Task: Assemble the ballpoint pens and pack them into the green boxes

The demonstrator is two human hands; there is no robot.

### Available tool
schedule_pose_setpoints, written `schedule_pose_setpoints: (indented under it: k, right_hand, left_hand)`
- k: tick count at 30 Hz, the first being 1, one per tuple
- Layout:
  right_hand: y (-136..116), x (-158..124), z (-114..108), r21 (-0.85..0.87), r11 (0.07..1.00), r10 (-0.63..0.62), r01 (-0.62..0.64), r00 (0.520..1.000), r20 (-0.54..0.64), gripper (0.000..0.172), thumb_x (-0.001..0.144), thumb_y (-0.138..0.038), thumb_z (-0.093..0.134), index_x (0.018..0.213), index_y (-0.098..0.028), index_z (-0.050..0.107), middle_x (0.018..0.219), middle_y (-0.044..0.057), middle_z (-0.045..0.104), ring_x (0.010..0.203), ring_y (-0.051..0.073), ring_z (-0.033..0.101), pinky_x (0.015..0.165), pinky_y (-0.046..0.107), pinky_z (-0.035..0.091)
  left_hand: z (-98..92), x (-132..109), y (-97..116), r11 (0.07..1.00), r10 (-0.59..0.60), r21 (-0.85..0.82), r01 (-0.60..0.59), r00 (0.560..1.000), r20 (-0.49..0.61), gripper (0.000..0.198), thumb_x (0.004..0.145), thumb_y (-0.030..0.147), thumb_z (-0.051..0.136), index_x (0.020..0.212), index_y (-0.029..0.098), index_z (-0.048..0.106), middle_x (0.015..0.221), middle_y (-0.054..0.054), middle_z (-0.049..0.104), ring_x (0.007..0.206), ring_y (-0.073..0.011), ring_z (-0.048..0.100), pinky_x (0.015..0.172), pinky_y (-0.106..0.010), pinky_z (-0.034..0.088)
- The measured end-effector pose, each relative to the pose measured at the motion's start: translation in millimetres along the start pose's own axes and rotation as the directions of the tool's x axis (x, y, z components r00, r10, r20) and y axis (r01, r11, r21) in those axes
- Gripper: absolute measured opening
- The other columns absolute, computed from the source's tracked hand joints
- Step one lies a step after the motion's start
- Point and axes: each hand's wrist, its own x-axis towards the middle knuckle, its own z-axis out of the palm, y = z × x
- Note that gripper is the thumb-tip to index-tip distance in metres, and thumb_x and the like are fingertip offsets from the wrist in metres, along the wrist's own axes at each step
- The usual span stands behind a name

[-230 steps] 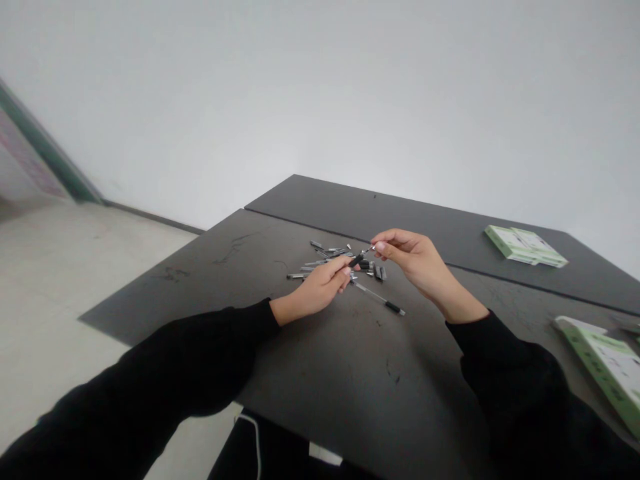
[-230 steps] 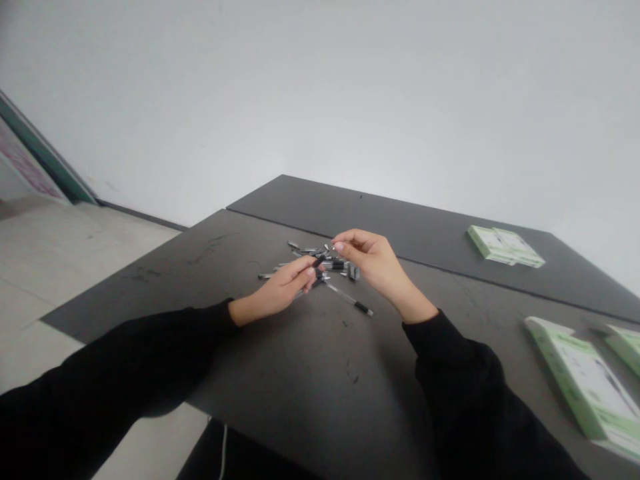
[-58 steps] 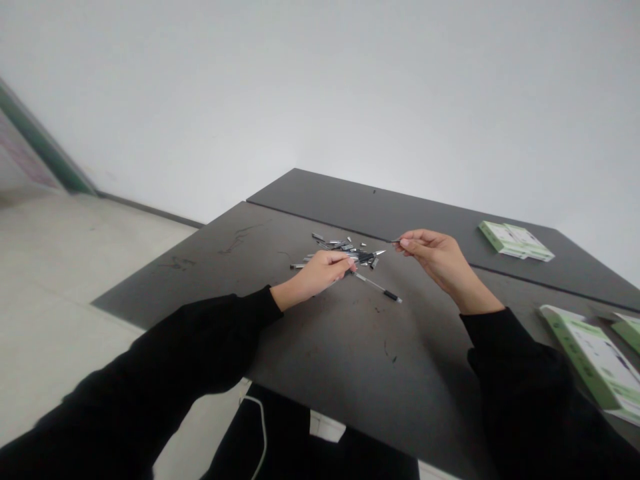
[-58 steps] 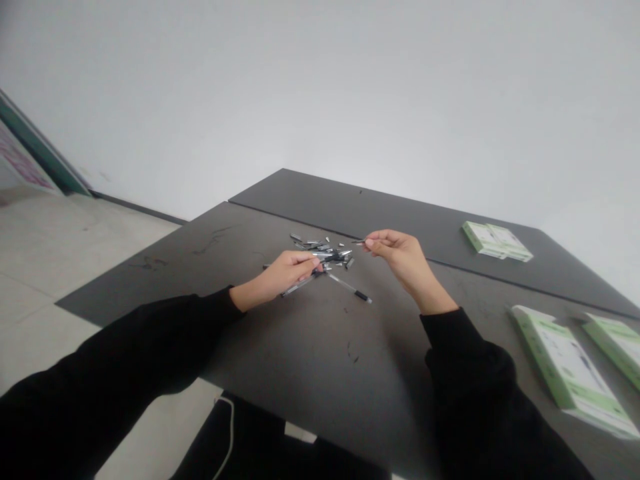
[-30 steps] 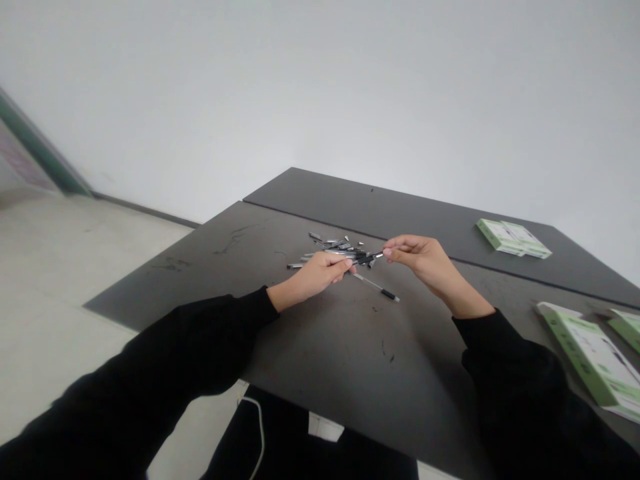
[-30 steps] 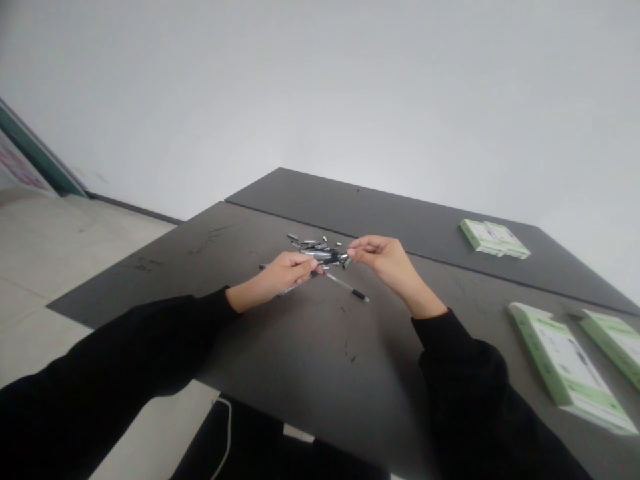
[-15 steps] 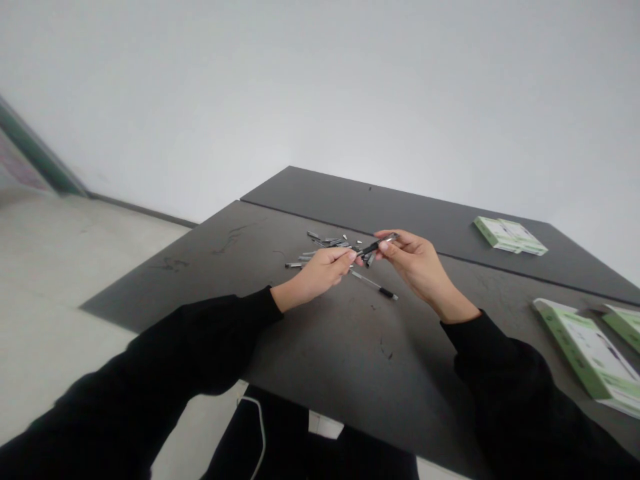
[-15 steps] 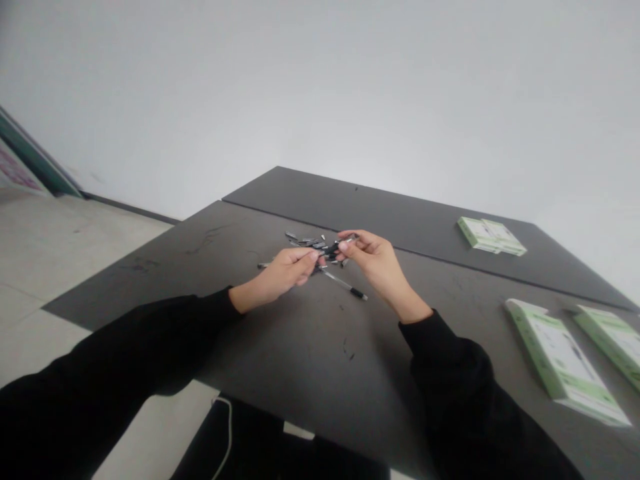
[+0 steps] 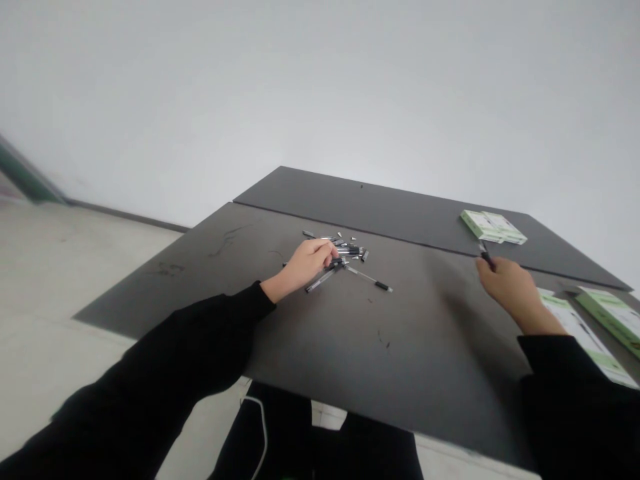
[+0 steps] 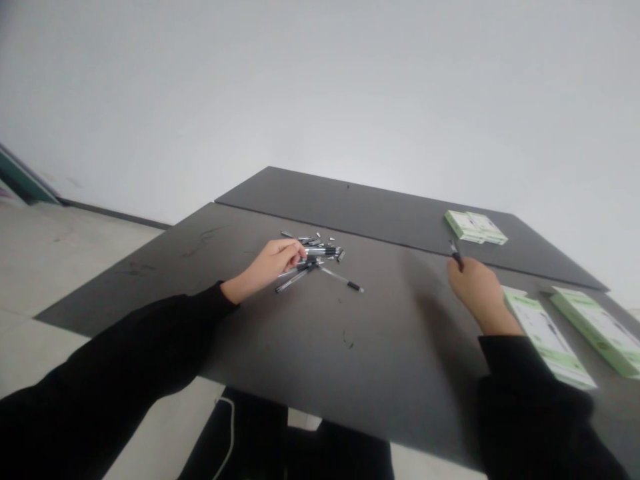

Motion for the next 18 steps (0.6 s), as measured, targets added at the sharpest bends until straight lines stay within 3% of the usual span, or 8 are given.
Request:
schedule_pose_setpoints:
  k: [4, 9, 11, 13, 18]
  right_hand:
    - [29.9, -8.8, 22.3, -0.154, 0.988, 0.03, -0.025, 0.999, 0.034, 0.026, 0.08, -0.034, 0.056, 0.056, -0.027, 0.052, 0.052, 0.009, 0.046, 0.055, 0.031, 0.056, 0.06, 0.046, 0.038]
    - [22.1, -29.1, 38.8, -0.274, 0.96, 0.053, -0.054, 0.999, -0.009, 0.03, 0.087, -0.034, 0.049, 0.083, -0.015, 0.072, 0.079, 0.026, 0.059, 0.079, 0.044, 0.064, 0.063, 0.051, 0.04]
    - [9.4, -34.7, 34.2, -0.35, 0.937, -0.035, 0.005, 0.996, -0.079, 0.036, 0.089, -0.034, 0.048, 0.101, -0.01, 0.072, 0.093, 0.031, 0.061, 0.089, 0.046, 0.064, 0.066, 0.05, 0.041]
    - [-12.4, -40.1, 27.5, -0.349, 0.926, -0.198, 0.146, 0.973, -0.118, 0.04, 0.091, -0.033, 0.047, 0.112, -0.007, 0.069, 0.1, 0.031, 0.061, 0.093, 0.043, 0.063, 0.07, 0.048, 0.044]
    - [-93.2, -63.3, 28.8, -0.097, 0.83, -0.555, 0.55, 0.83, -0.047, 0.035, 0.093, -0.04, 0.053, 0.108, -0.015, 0.071, 0.101, 0.016, 0.065, 0.097, 0.031, 0.063, 0.082, 0.041, 0.046]
  left_hand:
    - [0.4, 1.6, -5.3, 0.985, 0.067, 0.159, -0.061, 0.997, -0.028, 0.027, 0.088, 0.028, 0.042, 0.072, 0.016, 0.061, 0.057, 0.004, 0.047, 0.054, -0.0108, 0.041, 0.055, -0.024, 0.03]
    - [-1.7, 2.4, -7.3, 0.983, 0.078, 0.17, -0.067, 0.995, -0.059, 0.028, 0.087, 0.027, 0.042, 0.072, 0.017, 0.062, 0.055, 0.005, 0.043, 0.055, -0.0116, 0.041, 0.056, -0.025, 0.029]
    - [-2.5, 2.8, -6.9, 0.981, 0.086, 0.182, -0.073, 0.994, -0.063, 0.027, 0.087, 0.026, 0.042, 0.071, 0.017, 0.062, 0.056, 0.005, 0.044, 0.055, -0.0116, 0.041, 0.057, -0.025, 0.029]
    - [-2.6, 2.7, -5.7, 0.978, 0.09, 0.193, -0.077, 0.994, -0.058, 0.027, 0.087, 0.026, 0.042, 0.071, 0.017, 0.062, 0.056, 0.005, 0.045, 0.056, -0.0118, 0.041, 0.058, -0.025, 0.03]
    - [-2.2, 0.6, -1.5, 0.971, 0.108, 0.219, -0.1, 0.994, -0.026, 0.027, 0.087, 0.024, 0.043, 0.07, 0.016, 0.062, 0.057, 0.004, 0.047, 0.057, -0.0119, 0.042, 0.06, -0.025, 0.031]
